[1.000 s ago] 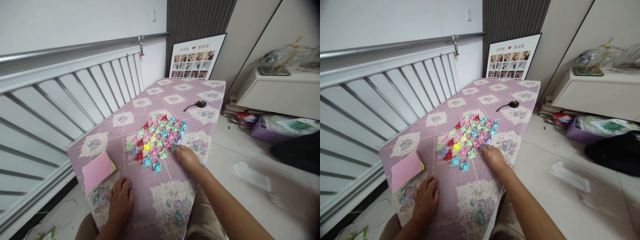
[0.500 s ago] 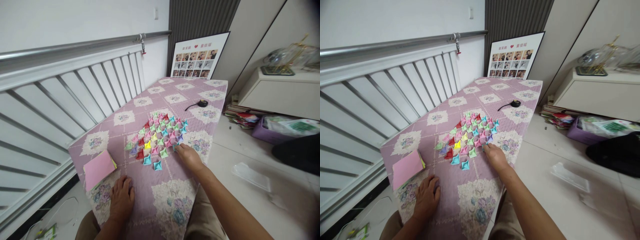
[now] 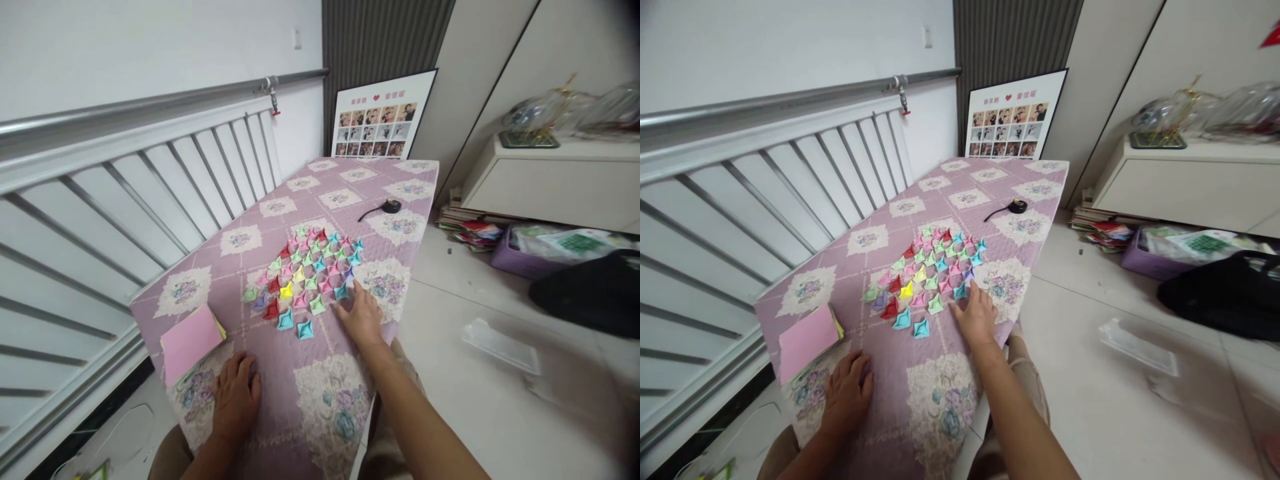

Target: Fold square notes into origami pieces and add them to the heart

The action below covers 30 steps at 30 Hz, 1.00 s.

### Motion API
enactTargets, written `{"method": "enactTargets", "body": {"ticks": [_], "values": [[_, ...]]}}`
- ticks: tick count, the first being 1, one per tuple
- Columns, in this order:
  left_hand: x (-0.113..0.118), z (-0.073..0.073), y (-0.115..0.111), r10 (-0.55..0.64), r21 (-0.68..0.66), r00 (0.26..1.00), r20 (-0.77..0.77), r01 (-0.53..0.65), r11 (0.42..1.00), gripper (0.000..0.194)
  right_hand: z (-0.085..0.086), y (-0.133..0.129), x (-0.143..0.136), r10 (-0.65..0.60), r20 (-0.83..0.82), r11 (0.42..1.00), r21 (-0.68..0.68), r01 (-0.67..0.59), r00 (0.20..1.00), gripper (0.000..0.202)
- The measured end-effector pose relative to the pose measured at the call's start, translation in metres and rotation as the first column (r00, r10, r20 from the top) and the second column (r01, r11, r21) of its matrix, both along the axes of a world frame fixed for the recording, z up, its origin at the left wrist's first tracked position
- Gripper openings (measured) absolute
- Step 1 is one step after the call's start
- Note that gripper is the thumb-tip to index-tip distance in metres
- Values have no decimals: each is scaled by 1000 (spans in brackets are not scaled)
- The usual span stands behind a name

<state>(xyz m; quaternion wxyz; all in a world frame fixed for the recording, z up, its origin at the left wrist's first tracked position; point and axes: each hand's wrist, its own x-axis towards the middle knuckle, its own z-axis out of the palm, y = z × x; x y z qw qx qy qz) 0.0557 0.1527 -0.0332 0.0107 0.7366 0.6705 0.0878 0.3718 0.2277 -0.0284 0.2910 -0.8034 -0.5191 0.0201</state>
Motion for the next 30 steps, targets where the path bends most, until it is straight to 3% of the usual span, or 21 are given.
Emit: {"method": "enactTargets", "body": {"ticks": [10, 18, 25, 30], "values": [[-2, -4, 0, -19, 23, 1000, 2, 19, 1000, 33, 4, 8, -7, -23, 2, 995, -96, 23, 1000, 73], [-3, -6, 1, -20, 28, 1000, 3, 20, 999, 32, 5, 4, -7, -31, -49, 997, -73, 27, 998, 70], [-2, -5, 1, -17, 26, 999, 29, 16, 1000, 33, -1, -11, -1, 19, -38, 1000, 24, -18, 999, 73], [2, -3, -1, 12, 18, 999, 32, -12, 1000, 34, -3, -33, -3, 30, 4, 999, -20, -30, 1000, 71]]}}
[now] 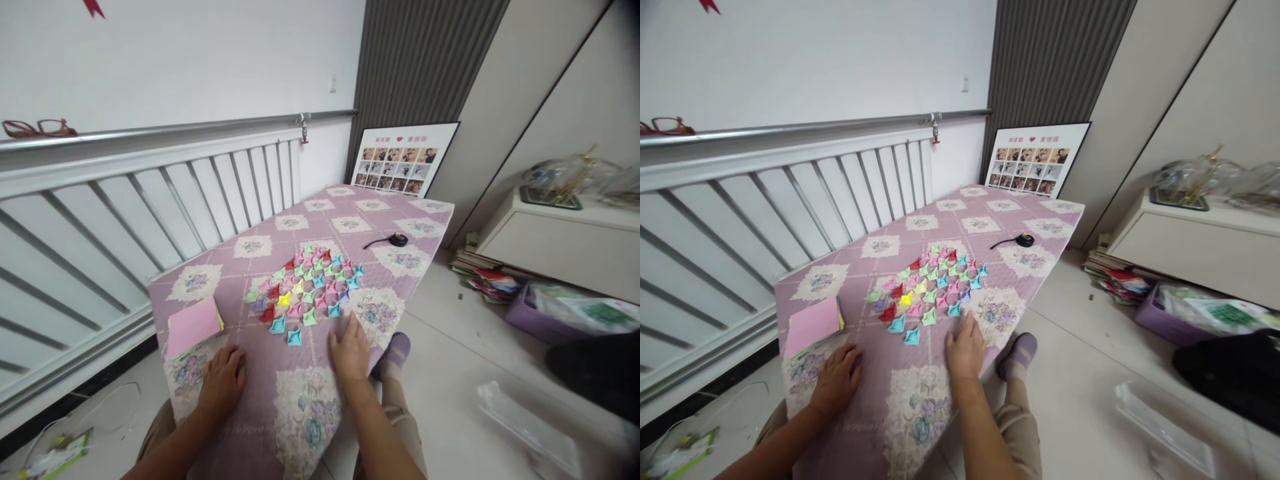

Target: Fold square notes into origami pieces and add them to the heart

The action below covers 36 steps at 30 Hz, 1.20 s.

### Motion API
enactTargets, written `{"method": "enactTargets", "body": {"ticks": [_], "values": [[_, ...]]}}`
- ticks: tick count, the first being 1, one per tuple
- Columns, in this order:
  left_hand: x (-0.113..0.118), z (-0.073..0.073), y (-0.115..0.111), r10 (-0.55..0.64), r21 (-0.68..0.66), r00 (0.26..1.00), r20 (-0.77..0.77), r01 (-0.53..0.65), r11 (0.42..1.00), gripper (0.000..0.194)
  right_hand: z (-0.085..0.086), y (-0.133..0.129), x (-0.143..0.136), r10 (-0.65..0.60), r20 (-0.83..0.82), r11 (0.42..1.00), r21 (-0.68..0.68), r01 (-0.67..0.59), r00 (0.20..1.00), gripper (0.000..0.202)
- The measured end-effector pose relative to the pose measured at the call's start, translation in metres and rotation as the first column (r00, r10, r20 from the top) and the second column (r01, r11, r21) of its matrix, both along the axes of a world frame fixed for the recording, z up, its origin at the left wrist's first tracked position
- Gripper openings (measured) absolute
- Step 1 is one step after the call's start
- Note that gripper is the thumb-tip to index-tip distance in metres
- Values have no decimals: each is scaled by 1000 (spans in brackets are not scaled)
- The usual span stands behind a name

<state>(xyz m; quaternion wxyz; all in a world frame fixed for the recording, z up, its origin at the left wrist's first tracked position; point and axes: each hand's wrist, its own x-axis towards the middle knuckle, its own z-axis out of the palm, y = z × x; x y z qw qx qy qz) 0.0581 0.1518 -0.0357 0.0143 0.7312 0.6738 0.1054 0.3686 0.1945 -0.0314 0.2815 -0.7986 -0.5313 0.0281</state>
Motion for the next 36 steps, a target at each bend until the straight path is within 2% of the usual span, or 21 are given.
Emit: {"method": "enactTargets", "body": {"ticks": [7, 10, 13, 20, 27, 32, 36], "values": [[1, -1, 0, 4, -6, 1000, 10, -4, 1000, 33, -2, -37, -10, 38, 161, 984, -176, -10, 986, 62], [2, 2, -1, 7, -11, 1000, 17, -7, 1000, 34, -3, -47, -11, 72, 200, 958, -286, -12, 977, 58], [4, 6, -3, 4, 8, 1000, 30, -4, 1000, 32, -1, -52, -12, 100, 204, 940, -339, -25, 974, 57], [4, 8, -5, -1, 51, 998, 60, -2, 999, 30, 1, -69, -23, 55, 222, 928, -371, 33, 973, 58], [-4, 8, -6, -54, 72, 988, 144, 44, 996, 29, 6, -85, -56, 14, 299, 920, -377, 105, 954, 55], [-8, 8, -6, -88, 34, 978, 187, 83, 996, 31, 14, -93, -86, 86, 357, 933, -356, 50, 930, 52], [-10, 6, -16, -156, 34, 963, 219, 152, 988, 32, 8, -100, -108, 134, 370, 934, -357, 7, 919, 50]]}}
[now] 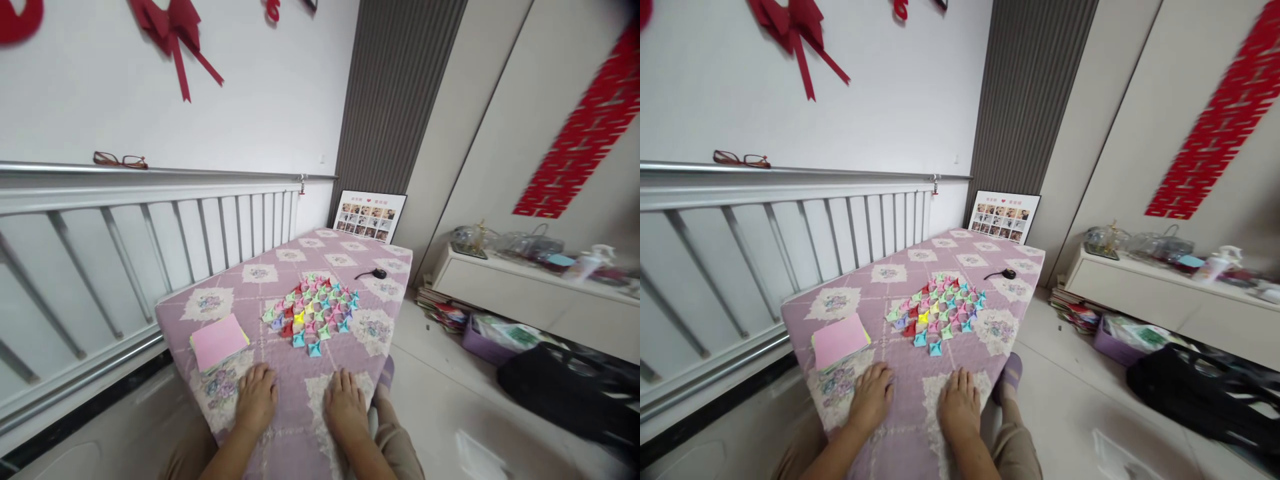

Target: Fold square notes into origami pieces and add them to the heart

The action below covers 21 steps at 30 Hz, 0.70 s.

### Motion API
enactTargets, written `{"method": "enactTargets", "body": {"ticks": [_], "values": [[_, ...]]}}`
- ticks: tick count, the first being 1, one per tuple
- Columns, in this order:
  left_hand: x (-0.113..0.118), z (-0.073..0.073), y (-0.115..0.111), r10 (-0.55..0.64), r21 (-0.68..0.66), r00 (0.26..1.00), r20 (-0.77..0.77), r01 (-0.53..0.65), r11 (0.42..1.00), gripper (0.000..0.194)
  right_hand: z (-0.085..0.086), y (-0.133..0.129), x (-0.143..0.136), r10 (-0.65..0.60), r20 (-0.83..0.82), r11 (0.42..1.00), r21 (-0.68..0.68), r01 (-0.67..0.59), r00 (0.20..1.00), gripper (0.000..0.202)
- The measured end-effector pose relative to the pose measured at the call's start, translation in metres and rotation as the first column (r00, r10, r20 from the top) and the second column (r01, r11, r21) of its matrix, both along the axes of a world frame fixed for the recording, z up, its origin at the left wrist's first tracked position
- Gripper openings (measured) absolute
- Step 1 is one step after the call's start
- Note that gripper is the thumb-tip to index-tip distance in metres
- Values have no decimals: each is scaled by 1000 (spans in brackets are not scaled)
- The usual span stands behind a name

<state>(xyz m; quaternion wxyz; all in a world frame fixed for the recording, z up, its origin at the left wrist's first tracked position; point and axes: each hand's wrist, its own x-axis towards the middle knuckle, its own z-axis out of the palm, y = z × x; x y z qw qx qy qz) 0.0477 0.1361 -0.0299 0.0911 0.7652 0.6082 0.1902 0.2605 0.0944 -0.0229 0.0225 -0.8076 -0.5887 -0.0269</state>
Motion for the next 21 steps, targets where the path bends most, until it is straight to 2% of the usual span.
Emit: {"method": "enactTargets", "body": {"ticks": [5, 8, 11, 15, 17, 21], "values": [[-5, -3, -28, -149, 36, 977, 154, 146, 989, 28, -13, -8, -15, 57, 19, 998, 12, -57, 998, 52], [-14, -5, -30, -201, 23, 932, 300, 204, 979, 27, -17, -8, -15, 81, 38, 996, 25, -82, 996, 52], [-38, 0, -10, -176, 92, 921, 349, 153, 984, 30, -18, -6, -12, 98, 58, 995, 21, -99, 993, 52], [-83, 21, 32, -1, 153, 983, 183, -27, 988, 28, -15, -5, -10, 104, 70, 995, 2, -105, 992, 53], [-101, 31, 51, 43, 143, 997, 57, -51, 988, 32, -15, -5, -10, 106, 75, 994, 4, -107, 992, 53], [-118, 37, 78, 40, 119, 999, -1, -39, 992, 38, -15, -4, -10, 104, 69, 994, 18, -106, 992, 53]]}}
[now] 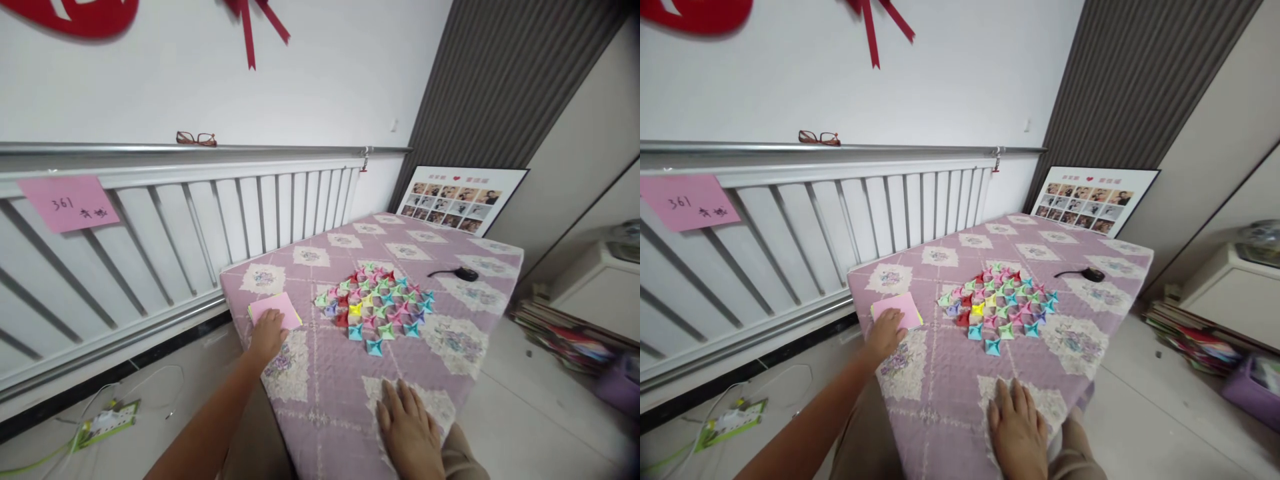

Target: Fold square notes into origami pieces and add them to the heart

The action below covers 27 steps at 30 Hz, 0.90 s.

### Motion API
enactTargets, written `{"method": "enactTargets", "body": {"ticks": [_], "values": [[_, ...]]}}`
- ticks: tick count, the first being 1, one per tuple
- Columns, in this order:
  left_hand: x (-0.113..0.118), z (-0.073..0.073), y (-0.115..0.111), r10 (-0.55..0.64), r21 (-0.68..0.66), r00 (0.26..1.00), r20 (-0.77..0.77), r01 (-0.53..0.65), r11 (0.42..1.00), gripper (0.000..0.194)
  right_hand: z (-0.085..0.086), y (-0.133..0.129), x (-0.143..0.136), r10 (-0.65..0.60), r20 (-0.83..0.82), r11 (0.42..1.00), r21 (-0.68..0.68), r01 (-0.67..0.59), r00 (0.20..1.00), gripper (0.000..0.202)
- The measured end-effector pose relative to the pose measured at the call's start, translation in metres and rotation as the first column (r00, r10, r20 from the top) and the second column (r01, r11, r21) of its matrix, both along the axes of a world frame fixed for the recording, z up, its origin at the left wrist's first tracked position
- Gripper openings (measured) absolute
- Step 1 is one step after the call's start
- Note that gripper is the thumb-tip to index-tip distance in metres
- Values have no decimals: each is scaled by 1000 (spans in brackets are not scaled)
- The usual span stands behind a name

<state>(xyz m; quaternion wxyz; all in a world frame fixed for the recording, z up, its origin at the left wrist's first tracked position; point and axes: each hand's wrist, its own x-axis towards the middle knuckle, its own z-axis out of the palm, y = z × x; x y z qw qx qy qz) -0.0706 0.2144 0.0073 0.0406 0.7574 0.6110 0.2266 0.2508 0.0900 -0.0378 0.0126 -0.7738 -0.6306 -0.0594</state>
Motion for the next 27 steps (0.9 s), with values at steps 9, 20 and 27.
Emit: {"method": "enactTargets", "body": {"ticks": [9, 20, 27], "values": [[-1, -13, 18, -36, -56, 998, -41, 34, 998, 26, -1, 1, 2, 5, -19, 1000, 4, -5, 1000, 54], [1, -13, 23, -20, -95, 996, -87, 12, 995, 33, 2, -1, 0, 12, -30, 1000, 24, -11, 999, 52], [-3, 8, 24, 81, -102, 990, -120, -93, 990, 28, -2, -1, 2, 29, -59, 997, 68, -25, 998, 50]]}}
